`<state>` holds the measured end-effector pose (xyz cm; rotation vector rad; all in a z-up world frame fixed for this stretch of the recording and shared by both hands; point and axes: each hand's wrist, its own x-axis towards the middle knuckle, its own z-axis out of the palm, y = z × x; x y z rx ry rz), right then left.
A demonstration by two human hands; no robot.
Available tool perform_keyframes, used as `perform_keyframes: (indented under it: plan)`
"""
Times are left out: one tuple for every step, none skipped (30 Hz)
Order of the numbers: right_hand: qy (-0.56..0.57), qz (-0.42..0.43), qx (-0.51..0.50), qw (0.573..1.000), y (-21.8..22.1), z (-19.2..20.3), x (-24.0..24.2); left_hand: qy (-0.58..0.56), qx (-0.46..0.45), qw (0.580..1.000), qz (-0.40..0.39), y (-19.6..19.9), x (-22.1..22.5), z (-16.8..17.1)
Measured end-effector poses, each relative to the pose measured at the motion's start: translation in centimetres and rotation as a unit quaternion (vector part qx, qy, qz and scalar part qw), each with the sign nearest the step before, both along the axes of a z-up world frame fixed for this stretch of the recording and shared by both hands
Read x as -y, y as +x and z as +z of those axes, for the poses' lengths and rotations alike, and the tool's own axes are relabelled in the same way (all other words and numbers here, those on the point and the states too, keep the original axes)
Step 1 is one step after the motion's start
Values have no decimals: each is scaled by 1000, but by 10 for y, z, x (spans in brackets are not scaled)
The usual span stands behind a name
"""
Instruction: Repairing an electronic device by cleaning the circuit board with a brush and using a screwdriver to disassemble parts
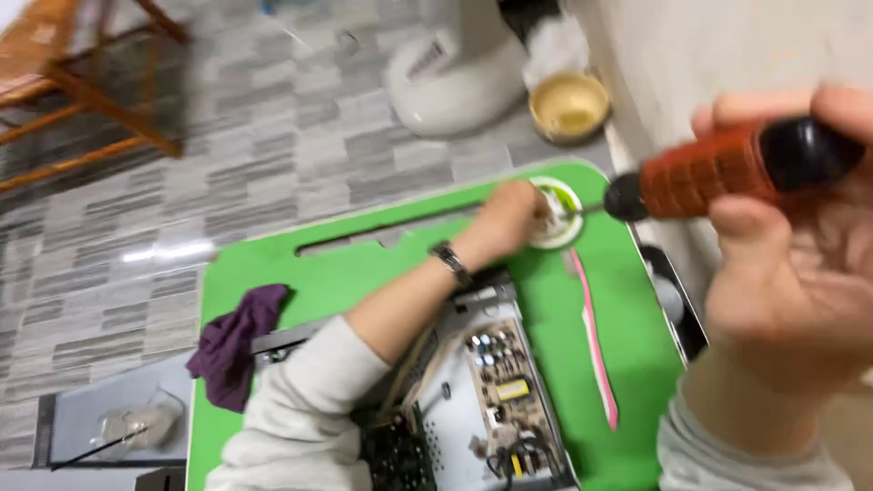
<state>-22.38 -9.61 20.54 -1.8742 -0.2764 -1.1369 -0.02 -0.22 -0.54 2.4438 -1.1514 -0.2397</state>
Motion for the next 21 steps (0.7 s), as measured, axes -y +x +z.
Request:
perform_keyframes:
  plan:
    - [7, 5, 2, 1000, 3, 2, -1, 4, -1, 1000, -25, 2, 3, -6]
    - [3, 17, 9, 1000, 2, 0, -1, 1, 5, 1000, -13, -5, -1, 5]
    - [-3, 15, 0, 1000, 2, -2, 0, -2, -28, 1000, -5, -12, -5, 15]
    - [-9, 11, -9, 1000, 2, -3, 1, -6, -61, 998, 0, -18, -7, 25]
    - [-14, 20, -2, 1000, 3, -4, 1, -12, -55, 998, 9, -21, -19, 30]
    - [-11, 10, -15, 1000, 3, -5, 1, -69, -5, 997, -33, -25, -30, 35]
    - [-9, -1, -27, 1000, 3, -5, 1, -125, 47, 988, -76, -30, -41, 40]
    - [-15, 7, -22, 1000, 3, -6, 4, -130, 53, 988, -68, -34, -60, 57]
    - [-18, 7, -39, 999, 3, -8, 7, -109, 70, 989, -75, -40, -79, 73]
    - [-21, 7, -59, 998, 2, -10, 10, -87, 83, 989, -82, -48, -98, 88]
    - [-26, 14, -56, 998, 4, -17, 13, -91, 87, 989, -75, -49, -122, 97]
    - [-14, 19, -64, 998, 6, -23, 17, -78, 114, 988, -72, -52, -146, 105]
    - [-2, 25, -72, 997, 8, -30, 20, -64, 141, 986, -70, -55, -170, 112]
    - [-6, 32, -72, 997, 7, -30, 16, -67, 142, 986, -62, -57, -198, 114]
    - [-15, 44, -82, 996, 7, -29, 12, -62, 133, 988, -36, -60, -225, 116]
    - [-23, 53, -94, 994, 5, -28, 8, -56, 123, 991, -13, -64, -252, 118]
    - [-27, 59, -96, 993, 5, -26, 4, -59, 122, 991, -7, -73, -277, 122]
    - [-40, 85, -92, 991, 5, -23, 0, -75, 117, 990, 33, -80, -302, 126]
    - [-53, 110, -89, 988, 5, -20, -4, -91, 112, 987, 74, -88, -326, 130]
    - [-57, 113, -87, 988, 4, -18, -12, -94, 114, 986, 77, -96, -342, 127]
    - [-31, 117, -102, 987, 3, -17, -21, -118, 109, 980, 114, -104, -358, 124]
